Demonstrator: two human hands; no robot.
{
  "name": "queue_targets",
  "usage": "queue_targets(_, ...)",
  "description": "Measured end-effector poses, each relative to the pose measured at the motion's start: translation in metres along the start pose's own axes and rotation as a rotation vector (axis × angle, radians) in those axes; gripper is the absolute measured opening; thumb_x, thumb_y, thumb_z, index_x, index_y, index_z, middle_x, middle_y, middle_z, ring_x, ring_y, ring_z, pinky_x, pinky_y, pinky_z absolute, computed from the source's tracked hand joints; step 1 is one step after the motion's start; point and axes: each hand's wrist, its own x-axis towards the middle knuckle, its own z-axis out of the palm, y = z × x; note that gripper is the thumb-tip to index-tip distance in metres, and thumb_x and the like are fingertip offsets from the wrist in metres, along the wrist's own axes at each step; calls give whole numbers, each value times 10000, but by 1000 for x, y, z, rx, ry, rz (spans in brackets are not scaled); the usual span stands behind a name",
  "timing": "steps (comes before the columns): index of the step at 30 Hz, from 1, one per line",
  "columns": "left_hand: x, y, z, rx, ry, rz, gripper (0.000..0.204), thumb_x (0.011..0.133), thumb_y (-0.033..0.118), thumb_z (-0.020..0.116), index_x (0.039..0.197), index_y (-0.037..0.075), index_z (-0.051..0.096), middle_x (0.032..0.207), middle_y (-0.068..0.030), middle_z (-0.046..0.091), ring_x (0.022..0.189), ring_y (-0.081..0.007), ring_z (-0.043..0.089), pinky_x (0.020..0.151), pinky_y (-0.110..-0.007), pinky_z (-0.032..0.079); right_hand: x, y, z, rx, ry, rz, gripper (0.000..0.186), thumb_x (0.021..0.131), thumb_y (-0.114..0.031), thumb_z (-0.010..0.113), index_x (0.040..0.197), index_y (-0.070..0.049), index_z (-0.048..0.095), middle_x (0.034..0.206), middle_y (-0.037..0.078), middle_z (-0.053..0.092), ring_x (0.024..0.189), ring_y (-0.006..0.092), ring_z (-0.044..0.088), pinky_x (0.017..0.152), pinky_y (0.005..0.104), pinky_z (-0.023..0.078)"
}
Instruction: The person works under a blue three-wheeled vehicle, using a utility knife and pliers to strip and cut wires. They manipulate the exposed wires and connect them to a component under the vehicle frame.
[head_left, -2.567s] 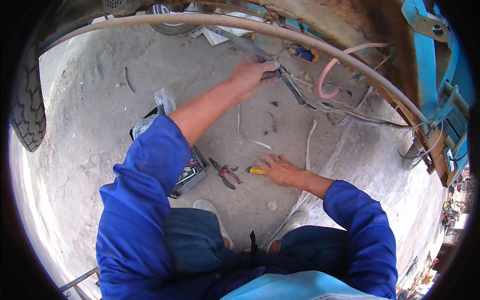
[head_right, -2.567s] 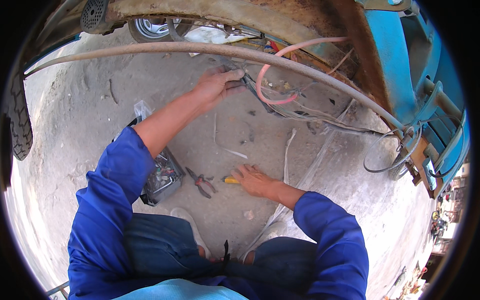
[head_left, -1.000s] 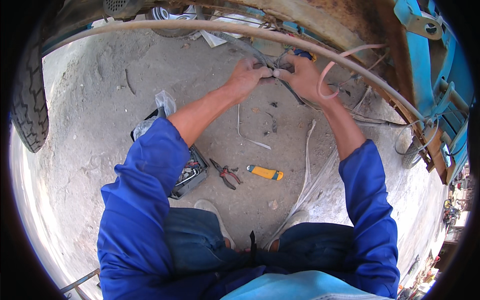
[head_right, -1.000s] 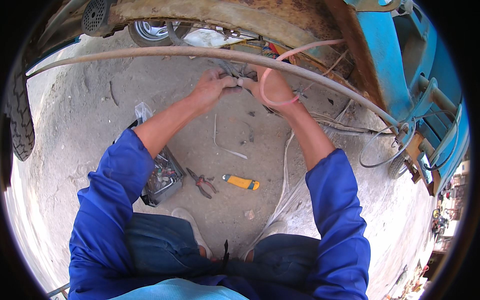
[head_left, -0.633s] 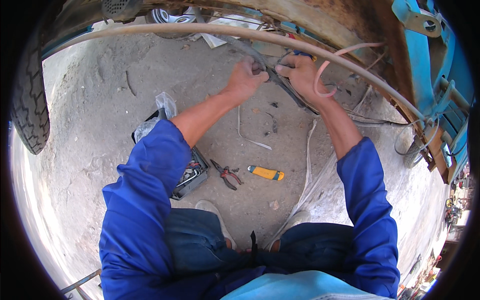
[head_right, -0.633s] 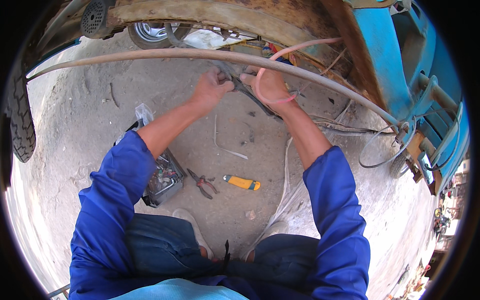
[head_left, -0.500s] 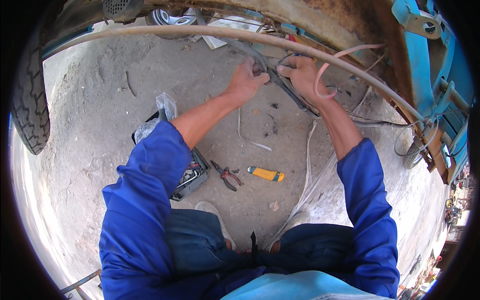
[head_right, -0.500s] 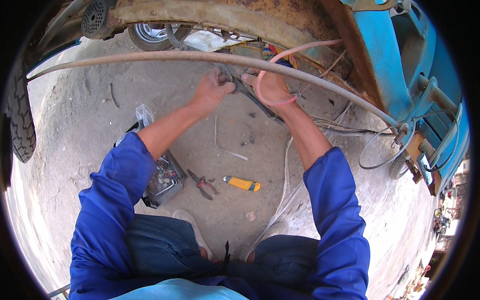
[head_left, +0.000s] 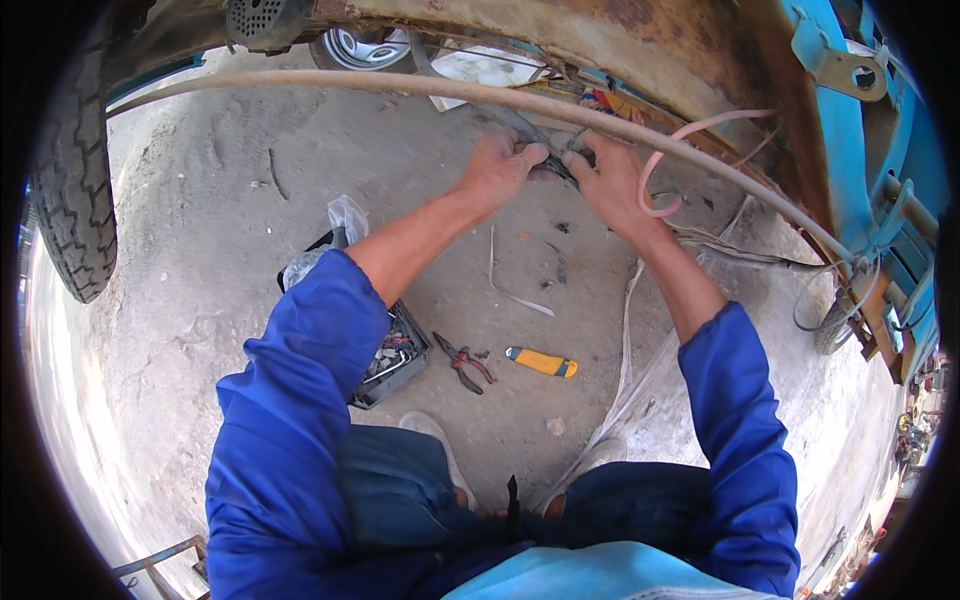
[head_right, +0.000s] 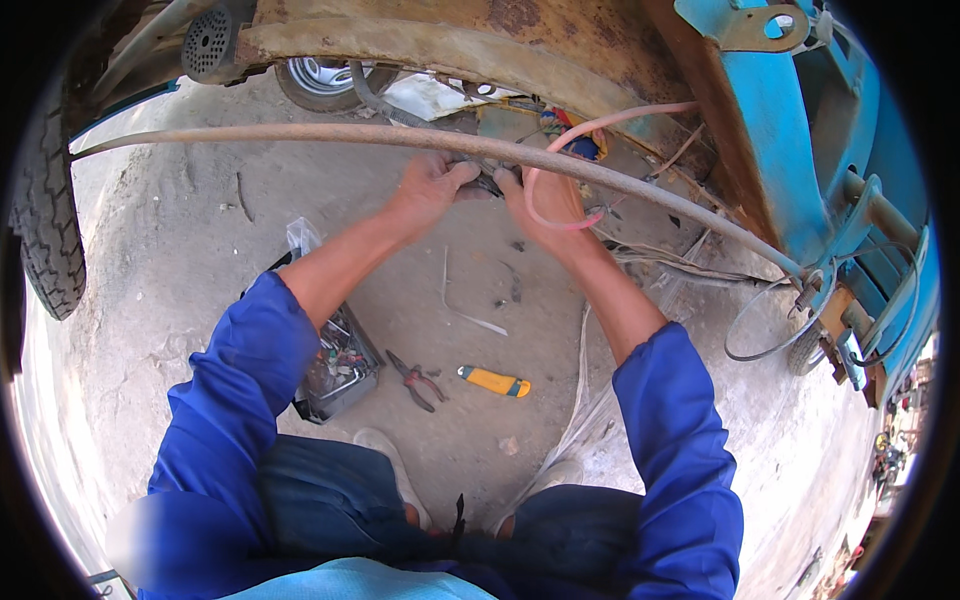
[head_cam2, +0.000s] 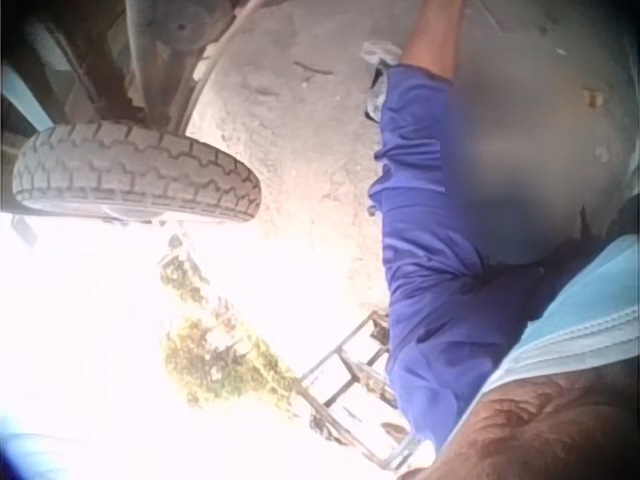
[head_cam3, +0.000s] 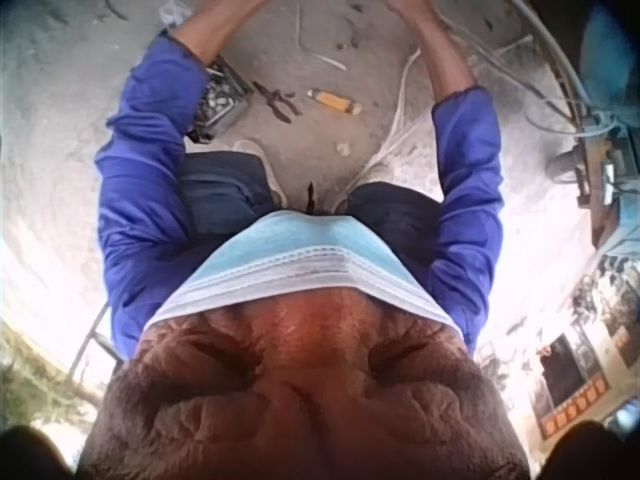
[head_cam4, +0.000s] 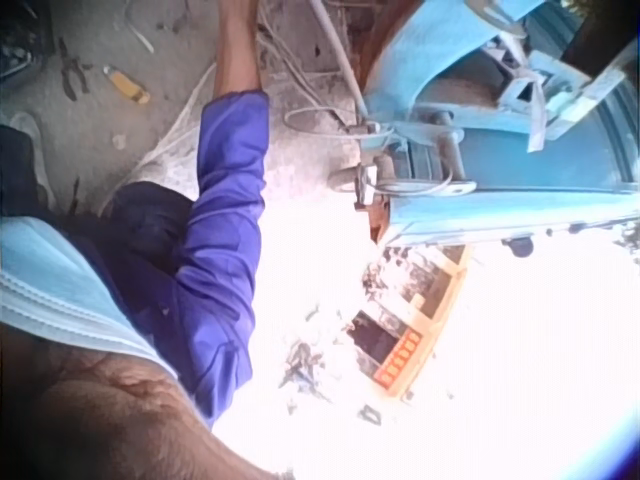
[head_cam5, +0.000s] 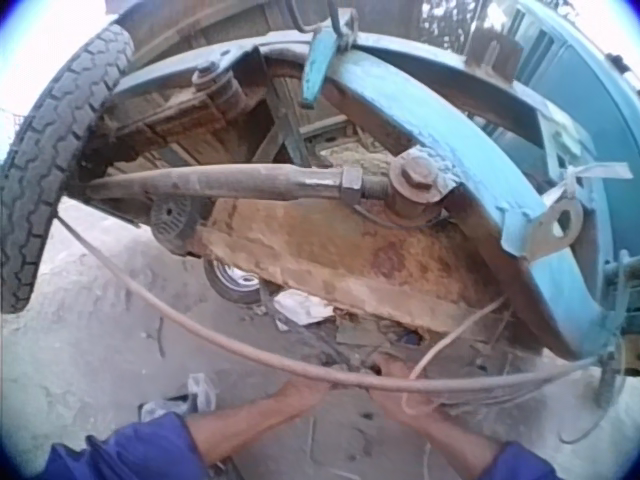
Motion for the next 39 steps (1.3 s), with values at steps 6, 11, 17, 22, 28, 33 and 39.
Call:
queue_targets(6, 0, -13, 5, 67, 74, 36, 204, 965, 30, 562, 1068, -146, 580, 1011, -153, 675, 876, -204, 702, 740, -320, 642, 1, 2, 1, 121, -58, 87, 321, 894, -247, 667, 1017, 49, 650, 947, 286, 642, 953, 457, 618, 846, 536, 462)
queue_targets(11, -4, -18, 6, 23, 112, 61, 175, 959, 42, 580, 1025, -120, 597, 978, -131, 682, 799, -175, 692, 698, -316, 632, 5, 9, 3, 193, -57, 128, 277, 904, -221, 659, 1038, 21, 653, 978, 263, 657, 959, 435, 635, 841, 521, 475)
queue_targets(17, -5, -14, 7, -232, 124, -86, 183, 951, 8, 577, 1127, -35, 547, 1073, -132, 671, 947, -236, 702, 849, -393, 637, -5, 3, 0, 192, 51, 66, 287, 878, -96, 702, 1142, -5, 639, 1044, 239, 657, 1011, 415, 637, 844, 479, 499)
queue_targets(22, -4, -14, 9, -317, 127, -134, 184, 934, -26, 599, 1104, -55, 536, 1104, -168, 663, 999, -273, 702, 901, -429, 638, -69, -9, -27, 52, 78, -307, 327, 883, -70, 723, 1190, -11, 627, 1148, 169, 632, 1069, 353, 635, 922, 411, 510)
queue_targets(28, 0, -13, 15, -390, 77, -104, 208, 916, -51, 609, 1105, -85, 528, 1137, -175, 652, 1022, -284, 701, 937, -444, 631, -101, 12, -50, -76, 115, 39, 512, 827, -186, 789, 1229, 35, 560, 1222, 232, 563, 1118, 421, 575, 951, 483, 478)
queue_targets(33, 5, -14, 19, -411, 64, -102, 264, 917, -52, 610, 1158, -120, 526, 1130, -181, 635, 1006, -272, 684, 897, -407, 653, -84, 31, -41, -175, 110, 114, 646, 784, -250, 830, 1249, 70, 516, 1211, 235, 532, 1120, 425, 553, 956, 486, 464)
queue_targets(39, 11, -13, 19, -265, 108, -98, 226, 898, -69, 629, 1088, -139, 529, 1095, -200, 634, 959, -277, 694, 852, -374, 666, -74, 34, -32, -329, 294, 73, 606, 787, -259, 824, 1212, 76, 551, 1191, 218, 545, 1176, 416, 516, 983, 517, 425)
